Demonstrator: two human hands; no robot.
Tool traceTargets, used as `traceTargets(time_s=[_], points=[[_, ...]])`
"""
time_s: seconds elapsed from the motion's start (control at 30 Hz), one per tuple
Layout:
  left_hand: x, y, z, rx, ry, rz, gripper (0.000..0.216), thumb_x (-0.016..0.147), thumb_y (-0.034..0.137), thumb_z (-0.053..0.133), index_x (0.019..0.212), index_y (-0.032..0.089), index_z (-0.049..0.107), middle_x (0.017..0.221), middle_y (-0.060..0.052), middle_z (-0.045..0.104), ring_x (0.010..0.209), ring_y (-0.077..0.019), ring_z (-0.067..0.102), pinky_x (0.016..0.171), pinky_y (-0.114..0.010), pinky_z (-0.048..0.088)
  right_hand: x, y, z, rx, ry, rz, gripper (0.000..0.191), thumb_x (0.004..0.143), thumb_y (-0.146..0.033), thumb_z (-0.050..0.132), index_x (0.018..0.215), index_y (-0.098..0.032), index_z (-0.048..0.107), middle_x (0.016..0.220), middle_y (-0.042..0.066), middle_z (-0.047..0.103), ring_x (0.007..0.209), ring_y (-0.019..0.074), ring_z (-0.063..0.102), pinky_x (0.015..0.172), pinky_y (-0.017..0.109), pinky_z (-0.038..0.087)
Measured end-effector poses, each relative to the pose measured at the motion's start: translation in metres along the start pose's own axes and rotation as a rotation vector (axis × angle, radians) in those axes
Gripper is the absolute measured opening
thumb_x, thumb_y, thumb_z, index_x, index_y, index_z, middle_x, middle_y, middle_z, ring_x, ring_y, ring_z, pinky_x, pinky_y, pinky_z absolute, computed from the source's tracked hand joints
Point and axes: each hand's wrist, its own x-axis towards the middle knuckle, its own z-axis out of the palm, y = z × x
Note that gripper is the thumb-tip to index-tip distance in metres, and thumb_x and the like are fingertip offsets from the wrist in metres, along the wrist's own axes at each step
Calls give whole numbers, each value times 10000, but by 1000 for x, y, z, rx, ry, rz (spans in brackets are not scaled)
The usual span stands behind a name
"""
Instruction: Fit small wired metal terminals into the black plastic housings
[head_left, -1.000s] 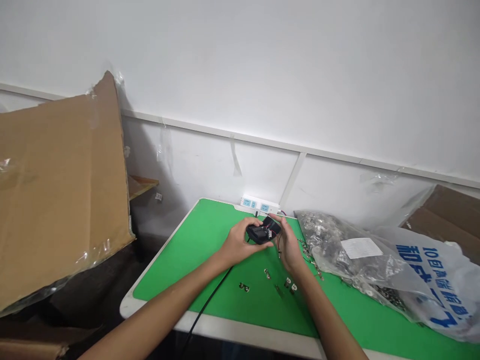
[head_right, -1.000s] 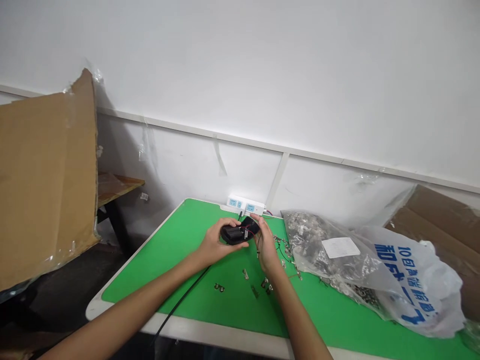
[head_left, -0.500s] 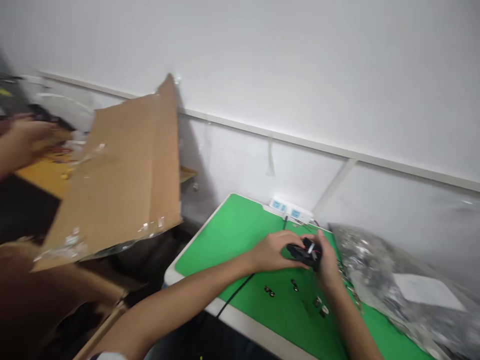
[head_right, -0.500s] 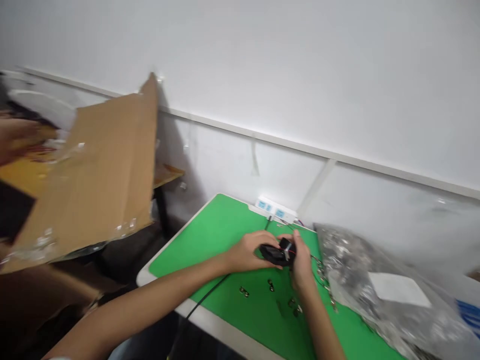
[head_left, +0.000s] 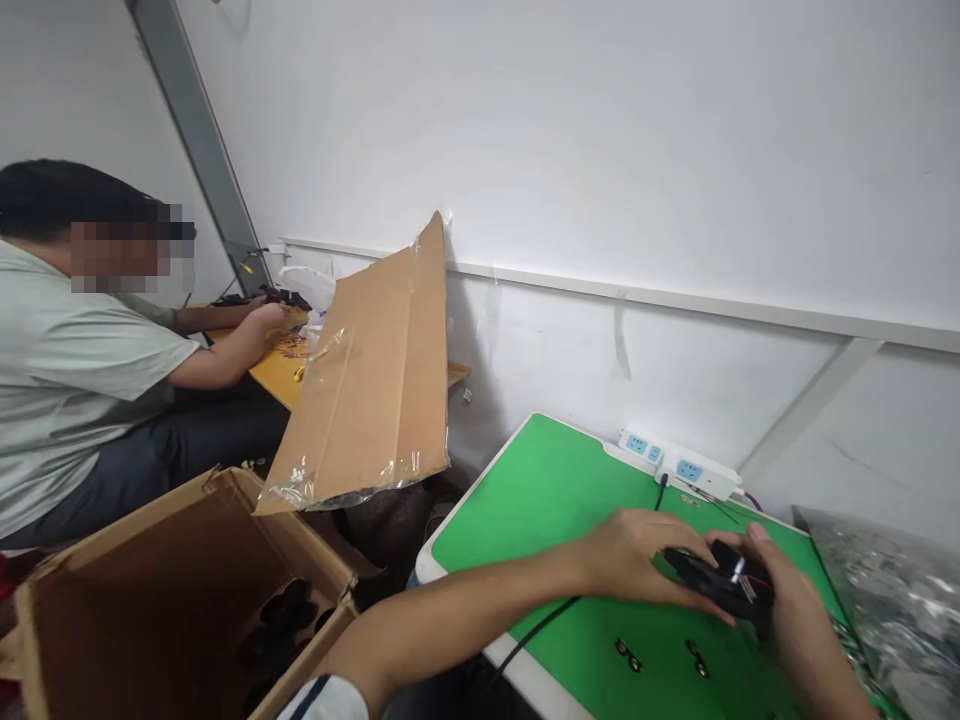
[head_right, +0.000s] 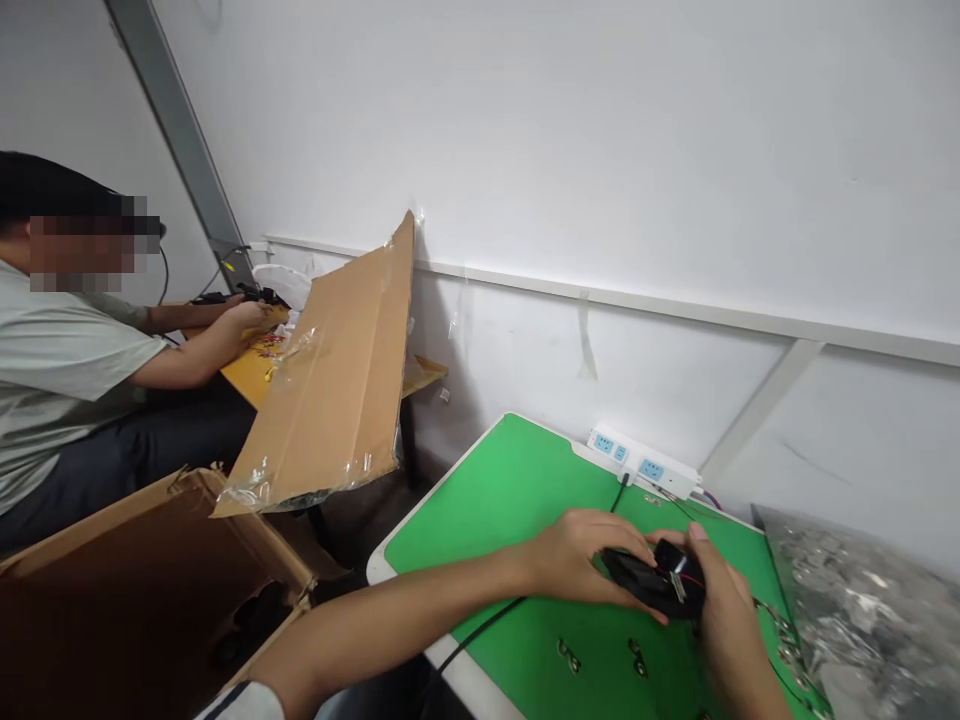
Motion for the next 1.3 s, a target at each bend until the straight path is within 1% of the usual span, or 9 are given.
traceTargets(time_s=[0.27,0.53,0.67,0.8,0.87,0.93,1.07,1.2,1.3], points=[[0,8,-4,-66,4,-18,487,730,433,940,1085,151,764,1151,-109,799,1111,-235,757,1030,-329,583,2,-4,0,-22,-25,-41,589,624,-795,728,669,-207,712,689,94,739,817,333,740,765,454,618],[0,2,-3,-62,30,66,490,732,478,930,1046,138,768,1064,-132,804,1021,-241,772,962,-334,599,6,-3,0,-33,-112,-124,648,597,-848,747,627,-202,716,668,72,744,725,280,726,670,374,572],[1,6,-4,-91,69,33,475,739,426,938,1101,176,758,1146,-115,790,1102,-249,752,1012,-366,584,2,-6,4,68,-117,-129,595,616,-790,786,677,-200,738,709,62,761,729,265,723,670,357,576],[5,14,-5,-119,159,-15,499,808,380,884,1235,196,702,1273,-123,748,1229,-279,699,1109,-464,545,1,-10,14,248,-124,-160,489,634,-656,849,805,-205,767,820,35,778,758,228,705,653,315,556],[9,14,-6,-135,156,-63,576,860,331,818,1388,223,616,1415,-130,680,1324,-299,648,1127,-500,541,5,-10,17,318,-74,-203,485,634,-652,847,816,-213,747,814,21,756,748,215,685,634,299,534],[12,11,-7,-160,201,-105,709,825,334,836,1465,236,545,1468,-144,643,1356,-336,628,1112,-527,561,9,-10,19,310,1,-307,486,669,-655,820,860,-216,737,866,16,752,797,211,681,693,300,541],[16,4,-6,-235,210,-158,666,834,361,831,1422,203,561,1373,-144,704,1243,-322,704,1089,-525,583,14,-9,15,209,57,-485,497,816,-699,685,980,-231,719,939,26,757,938,236,698,861,357,557],[17,4,-6,-228,252,-128,584,859,353,807,1374,193,582,1332,-129,719,1204,-281,722,1076,-460,590,18,-10,9,267,34,-507,530,842,-696,666,1105,-238,713,1098,62,780,1065,255,712,931,386,551],[17,4,-11,-25,301,-76,557,874,355,796,1367,201,588,1362,-118,700,1272,-289,677,1147,-483,527,24,-10,0,314,103,-433,506,803,-709,690,975,-234,694,1057,60,783,1023,238,719,839,347,559]])
